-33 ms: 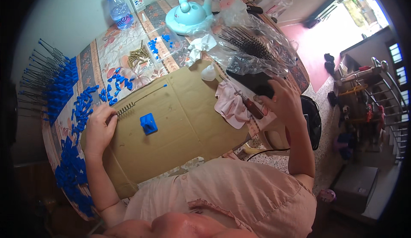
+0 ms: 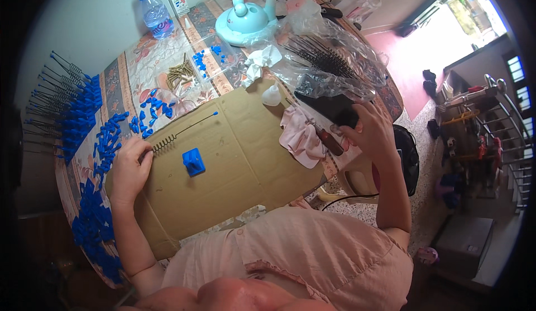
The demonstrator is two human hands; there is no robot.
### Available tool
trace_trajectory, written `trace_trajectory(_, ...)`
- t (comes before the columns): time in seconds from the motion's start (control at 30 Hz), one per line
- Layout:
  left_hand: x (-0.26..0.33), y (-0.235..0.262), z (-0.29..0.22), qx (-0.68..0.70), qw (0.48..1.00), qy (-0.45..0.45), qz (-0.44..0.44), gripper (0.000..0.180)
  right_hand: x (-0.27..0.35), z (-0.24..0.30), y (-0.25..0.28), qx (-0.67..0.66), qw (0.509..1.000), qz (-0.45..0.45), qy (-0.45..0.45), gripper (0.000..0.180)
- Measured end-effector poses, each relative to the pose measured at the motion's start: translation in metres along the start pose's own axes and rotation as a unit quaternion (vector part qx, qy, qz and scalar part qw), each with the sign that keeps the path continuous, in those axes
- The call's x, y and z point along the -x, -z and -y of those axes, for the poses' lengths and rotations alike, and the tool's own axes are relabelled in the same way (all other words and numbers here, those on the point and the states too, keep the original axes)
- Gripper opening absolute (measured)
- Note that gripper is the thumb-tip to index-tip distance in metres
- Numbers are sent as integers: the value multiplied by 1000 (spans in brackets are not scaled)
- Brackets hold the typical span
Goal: The recorder is assembling small blue plastic components by inserting metal springs and pins into them.
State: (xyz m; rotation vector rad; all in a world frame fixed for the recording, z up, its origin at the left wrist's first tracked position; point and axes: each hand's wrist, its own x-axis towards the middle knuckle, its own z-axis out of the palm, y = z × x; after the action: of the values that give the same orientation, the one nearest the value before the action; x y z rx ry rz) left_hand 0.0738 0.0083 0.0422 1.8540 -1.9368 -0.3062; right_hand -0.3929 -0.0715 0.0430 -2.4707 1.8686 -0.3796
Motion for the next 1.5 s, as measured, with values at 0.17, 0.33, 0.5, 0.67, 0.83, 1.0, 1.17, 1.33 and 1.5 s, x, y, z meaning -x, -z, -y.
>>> trace_trajectory(0.17, 2, 1, -3, -32, 999, 10, 7, 7, -5, -7, -3, 18, 999, 39, -27, 68)
trace_trajectory(0.33, 3, 0, -1, -58, 998, 2, -1, 6, -15, -6, -11, -61, 996, 61, -25, 80)
trace_trajectory(0.5, 5, -2, 5, -78, 997, -3, -11, 6, -27, -15, -35, -100, 994, 50, -13, 82)
trace_trajectory(0.67, 5, 0, 7, -69, 998, -8, -5, 5, -33, -9, -26, -107, 992, 70, 0, 83)
trace_trajectory(0.83, 4, -2, 10, -71, 997, -8, -15, 4, -28, -12, -27, -117, 989, 90, -29, 84)
trace_trajectory(1.0, 5, -2, 15, -72, 997, -12, -24, 5, -23, -3, -17, -121, 984, 121, -51, 83)
trace_trajectory(1.17, 3, -2, 15, -85, 996, -6, -31, 4, -18, -9, -18, -117, 988, 100, -20, 83)
trace_trajectory(1.33, 3, -1, 14, -92, 995, -3, -32, 4, -17, -6, -16, -106, 990, 91, -13, 83)
trace_trajectory(1.5, 4, 0, 13, -88, 996, 2, -29, 4, -18, -4, -14, -110, 989, 93, -14, 82)
